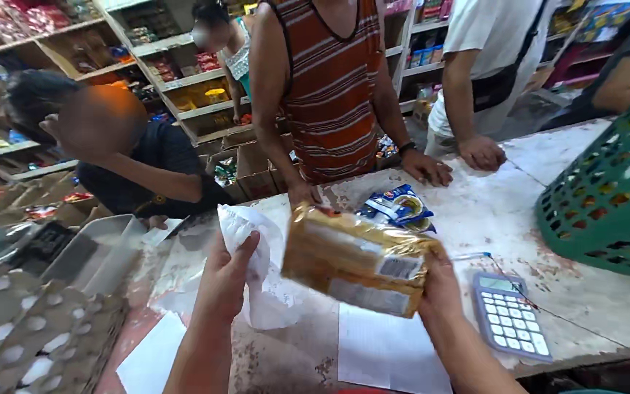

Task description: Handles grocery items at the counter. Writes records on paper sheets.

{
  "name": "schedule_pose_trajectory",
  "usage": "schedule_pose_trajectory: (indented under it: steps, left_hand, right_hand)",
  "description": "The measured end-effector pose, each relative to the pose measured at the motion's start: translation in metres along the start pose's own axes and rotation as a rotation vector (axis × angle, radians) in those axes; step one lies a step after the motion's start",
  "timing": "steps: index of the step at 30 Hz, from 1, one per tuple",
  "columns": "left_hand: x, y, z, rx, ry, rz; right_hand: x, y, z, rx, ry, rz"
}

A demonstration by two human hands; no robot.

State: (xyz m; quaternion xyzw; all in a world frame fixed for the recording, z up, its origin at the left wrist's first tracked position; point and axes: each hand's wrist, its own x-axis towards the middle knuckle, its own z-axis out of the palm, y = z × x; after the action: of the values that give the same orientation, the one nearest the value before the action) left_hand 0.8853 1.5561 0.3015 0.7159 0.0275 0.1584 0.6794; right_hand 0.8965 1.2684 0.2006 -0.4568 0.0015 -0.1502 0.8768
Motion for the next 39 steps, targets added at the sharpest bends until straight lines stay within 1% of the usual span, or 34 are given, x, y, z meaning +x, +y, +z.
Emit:
schedule_pose_trajectory:
  steps: [2, 3, 4, 5, 7, 8, 9, 10, 11, 12, 13, 14, 15, 16, 17, 18, 19, 20, 21, 23, 24, 25, 26, 28, 30, 31, 32, 33, 35, 36, 37, 38, 39]
  left_hand:
    - [-0.003, -0.008, 0.007, 0.254, -0.058, 0.176]
    - [-0.005, -0.011, 0.009, 0.425, -0.054, 0.251]
    - [-0.011, -0.011, 0.009, 0.564, -0.065, 0.283]
    - [-0.019, -0.011, 0.01, 0.646, -0.113, 0.274]
    - [-0.04, -0.012, 0.014, 0.696, -0.289, 0.222]
    - [-0.051, -0.013, 0.016, 0.664, -0.387, 0.185]
    - [-0.06, -0.014, 0.018, 0.576, -0.489, 0.141]
    - [-0.068, -0.017, 0.019, 0.419, -0.582, 0.088]
    - [-0.075, -0.018, 0.018, 0.244, -0.633, 0.017]
    - [-0.081, -0.016, 0.016, 0.089, -0.599, -0.076]
    - [-0.085, -0.01, 0.014, -0.023, -0.46, -0.168]
    - [-0.082, -0.004, 0.012, -0.104, -0.291, -0.222]
    - [-0.071, 0.0, 0.005, -0.167, -0.151, -0.243]
    - [-0.055, 0.0, -0.008, -0.227, -0.052, -0.248]
    - [-0.04, 0.001, -0.024, -0.255, 0.013, -0.233]
    - [-0.027, 0.002, -0.039, -0.277, 0.05, -0.208]
    - [-0.017, 0.0, -0.053, -0.296, 0.065, -0.184]
    - [-0.013, -0.004, -0.063, -0.309, 0.082, -0.18]
    - [-0.013, -0.011, -0.066, -0.317, 0.091, -0.195]
    - [-0.019, -0.016, -0.055, -0.323, 0.105, -0.275]
    - [-0.022, -0.019, -0.049, -0.336, 0.066, -0.302]
    - [-0.025, -0.022, -0.045, -0.357, 0.0, -0.311]
    - [-0.026, -0.025, -0.043, -0.37, -0.076, -0.303]
    - [-0.026, -0.03, -0.047, -0.418, -0.193, -0.265]
    - [-0.028, -0.03, -0.051, -0.461, -0.211, -0.247]
    - [-0.028, -0.03, -0.053, -0.476, -0.205, -0.242]
    - [-0.027, -0.03, -0.055, -0.487, -0.198, -0.237]
    - [-0.027, -0.031, -0.057, -0.49, -0.192, -0.234]
    - [-0.029, -0.036, -0.062, -0.463, -0.212, -0.221]
    - [-0.029, -0.039, -0.064, -0.429, -0.234, -0.212]
    - [-0.031, -0.044, -0.066, -0.402, -0.263, -0.204]
    - [-0.033, -0.048, -0.068, -0.375, -0.294, -0.2]
    - [-0.035, -0.05, -0.07, -0.343, -0.326, -0.186]
  right_hand:
    - [-0.014, 0.014, 0.004, 0.068, -0.147, 0.019]
    - [-0.018, 0.02, 0.008, 0.065, -0.197, 0.037]
    - [-0.02, 0.025, 0.014, 0.054, -0.202, 0.074]
    - [-0.022, 0.028, 0.023, 0.038, -0.169, 0.135]
    - [-0.024, 0.034, 0.041, 0.032, -0.081, 0.285]
    - [-0.024, 0.039, 0.049, 0.048, -0.036, 0.372]
    - [-0.024, 0.045, 0.057, 0.079, 0.023, 0.467]
    - [-0.023, 0.054, 0.066, 0.116, 0.094, 0.56]
    - [-0.024, 0.064, 0.073, 0.151, 0.154, 0.641]
    - [-0.026, 0.075, 0.078, 0.164, 0.18, 0.692]
    - [-0.03, 0.086, 0.082, 0.128, 0.147, 0.702]
    - [-0.033, 0.095, 0.083, 0.024, 0.032, 0.674]
    - [-0.033, 0.099, 0.08, -0.147, -0.161, 0.615]
    - [-0.026, 0.096, 0.076, -0.377, -0.367, 0.523]
    - [-0.014, 0.086, 0.071, -0.636, -0.497, 0.382]
    - [0.0, 0.071, 0.064, -0.912, -0.549, 0.225]
    - [0.017, 0.058, 0.054, -1.173, -0.543, 0.096]
    - [0.035, 0.053, 0.042, -1.376, -0.501, -0.007]
    - [0.052, 0.055, 0.03, -1.517, -0.472, -0.031]
    - [0.072, 0.066, 0.013, -1.667, -0.495, 0.123]
    - [0.072, 0.071, 0.009, -1.717, -0.525, 0.218]
    - [0.069, 0.075, 0.006, -1.767, -0.541, 0.276]
    - [0.064, 0.078, 0.002, -1.802, -0.528, 0.289]
    - [0.058, 0.083, -0.013, -1.777, -0.474, 0.204]
    - [0.057, 0.088, -0.032, -1.658, -0.437, 0.086]
    - [0.058, 0.09, -0.041, -1.553, -0.418, 0.034]
    - [0.061, 0.087, -0.046, -1.431, -0.411, 0.032]
    - [0.06, 0.077, -0.046, -1.278, -0.407, 0.08]
    - [0.049, 0.039, -0.031, -0.917, -0.422, 0.255]
    - [0.044, 0.025, -0.033, -0.708, -0.518, 0.297]
    - [0.044, 0.016, -0.044, -0.507, -0.718, 0.338]
    - [0.045, 0.012, -0.045, -0.442, -0.944, 0.343]
    - [0.045, 0.012, -0.036, -0.476, -1.149, 0.304]
